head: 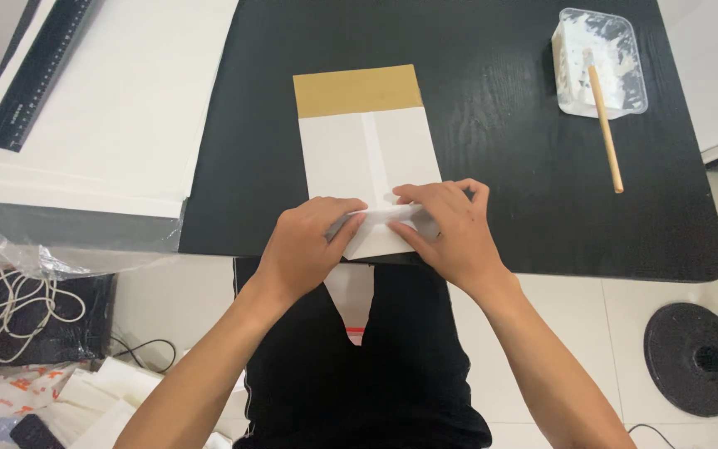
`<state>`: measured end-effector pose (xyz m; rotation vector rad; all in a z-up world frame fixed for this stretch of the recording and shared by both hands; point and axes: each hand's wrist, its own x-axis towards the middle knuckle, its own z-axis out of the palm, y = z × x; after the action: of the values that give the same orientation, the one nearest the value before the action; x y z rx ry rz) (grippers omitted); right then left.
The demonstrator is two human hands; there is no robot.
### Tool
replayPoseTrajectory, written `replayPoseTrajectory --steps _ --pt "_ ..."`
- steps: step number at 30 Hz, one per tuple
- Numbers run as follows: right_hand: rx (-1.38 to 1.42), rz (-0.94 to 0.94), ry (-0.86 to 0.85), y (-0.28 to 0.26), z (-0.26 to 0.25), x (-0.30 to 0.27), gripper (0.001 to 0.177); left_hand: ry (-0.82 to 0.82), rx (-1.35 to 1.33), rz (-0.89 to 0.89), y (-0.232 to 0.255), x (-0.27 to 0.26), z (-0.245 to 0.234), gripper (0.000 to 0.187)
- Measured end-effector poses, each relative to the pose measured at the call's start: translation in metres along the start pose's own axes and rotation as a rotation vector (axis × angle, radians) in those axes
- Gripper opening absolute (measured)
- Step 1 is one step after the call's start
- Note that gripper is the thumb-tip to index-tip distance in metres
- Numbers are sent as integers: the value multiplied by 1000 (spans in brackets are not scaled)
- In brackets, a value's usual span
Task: Folding paper and applying glue with a brush to assemble a paper bag
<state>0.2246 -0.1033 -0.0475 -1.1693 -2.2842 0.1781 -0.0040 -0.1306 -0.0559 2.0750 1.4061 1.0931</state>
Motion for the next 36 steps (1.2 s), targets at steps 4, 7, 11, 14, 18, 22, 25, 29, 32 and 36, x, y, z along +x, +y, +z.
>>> replayPoseTrajectory --steps 4,7,11,14,18,22,25,29,32,36 --pt "-16 -3 54 2 -11 -7 45 20 56 37 3 3 1 20" --pt "-101 -22 155 18 -31 -14 45 62 201 108 4 4 1 16" --pt "-292 64 509 49 -86 -35 10 117 312 277 -9 11 3 17" --pt "-408 152 676 102 -127 -54 10 135 360 344 -12 21 0 16" --pt "-328 298 423 153 -139 -62 48 26 384 371 -19 13 3 23" --pt "-354 402 147 161 -117 -47 71 -132 517 360 -12 0 2 60" --pt "-318 363 161 165 -112 -27 48 -210 546 308 -8 -3 3 70" --pt "-292 98 406 208 -121 -14 4 -196 597 284 -14 8 9 59" --pt "-285 109 483 227 -139 -8 5 -227 598 254 -14 21 9 51" --pt "-294 130 485 228 -162 -10 14 -195 603 261 -15 28 9 45"
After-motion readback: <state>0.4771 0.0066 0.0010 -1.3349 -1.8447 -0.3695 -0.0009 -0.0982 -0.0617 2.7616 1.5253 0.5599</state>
